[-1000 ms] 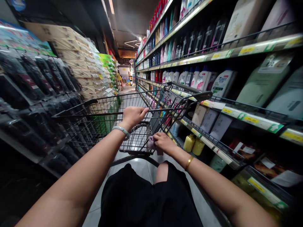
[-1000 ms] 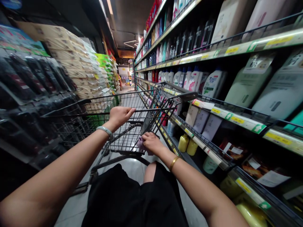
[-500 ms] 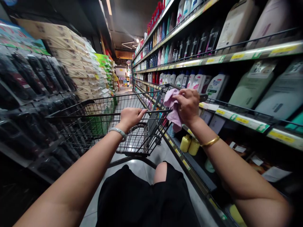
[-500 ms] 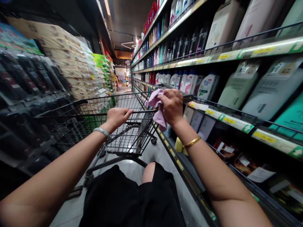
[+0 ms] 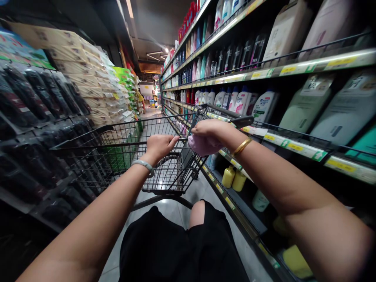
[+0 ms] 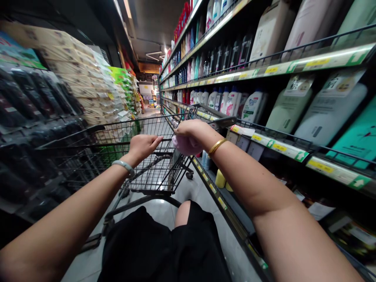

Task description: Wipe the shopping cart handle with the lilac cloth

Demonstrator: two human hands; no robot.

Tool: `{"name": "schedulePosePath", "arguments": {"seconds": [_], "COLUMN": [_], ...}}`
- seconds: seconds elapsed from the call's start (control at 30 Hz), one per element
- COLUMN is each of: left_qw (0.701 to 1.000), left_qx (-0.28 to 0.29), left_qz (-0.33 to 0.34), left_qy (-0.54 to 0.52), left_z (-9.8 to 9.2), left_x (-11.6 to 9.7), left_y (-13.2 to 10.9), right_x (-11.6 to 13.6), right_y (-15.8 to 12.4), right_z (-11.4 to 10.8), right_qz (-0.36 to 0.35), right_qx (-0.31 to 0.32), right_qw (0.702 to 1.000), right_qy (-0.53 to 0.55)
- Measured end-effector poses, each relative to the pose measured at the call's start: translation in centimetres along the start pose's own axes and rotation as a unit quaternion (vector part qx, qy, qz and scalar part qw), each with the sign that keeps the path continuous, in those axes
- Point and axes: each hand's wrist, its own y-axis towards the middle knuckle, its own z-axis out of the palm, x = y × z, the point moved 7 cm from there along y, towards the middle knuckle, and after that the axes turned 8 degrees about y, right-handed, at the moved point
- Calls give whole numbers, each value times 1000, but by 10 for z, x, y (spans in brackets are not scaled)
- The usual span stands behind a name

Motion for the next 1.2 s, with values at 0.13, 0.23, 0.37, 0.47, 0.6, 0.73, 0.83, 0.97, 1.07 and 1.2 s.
{"name": "schedulePosePath", "arguments": {"seconds": [0.13,0.23,0.37,0.47,0.6,0.73,0.83,0.97,1.07,1.2], "left_qw": [999,998,997,995,988,965,922,857,810,786], "left_qx": [8,13,4,-19,-66,-138,-216,-300,-271,-234], "left_qz": [28,52,68,60,36,33,21,13,30,41], "left_qy": [-15,-27,-48,-79,-134,-222,-321,-419,-520,-571], "left_z": [-1,-3,-7,-12,-22,-45,-68,-96,-104,-112], "left_x": [0,1,0,0,4,3,-4,-19,-34,-46], "left_y": [0,0,1,0,-5,-22,-43,-73,-89,-111], "right_x": [-1,4,3,-2,-4,-12,-15,-11,-2,12], "right_y": [-11,-24,-31,-30,-36,-68,-101,-134,-148,-167], "right_z": [-3,-6,-5,-7,-16,-31,-28,-4,21,45], "right_qz": [0,-40,-63,-60,-106,-124,-125,-127,-124,-106], "right_qx": [-42,-109,-129,-141,-205,-353,-424,-436,-392,-358], "right_qw": [998,990,987,987,973,915,863,806,765,703], "right_qy": [-49,-79,-72,-50,29,150,243,378,496,605]}}
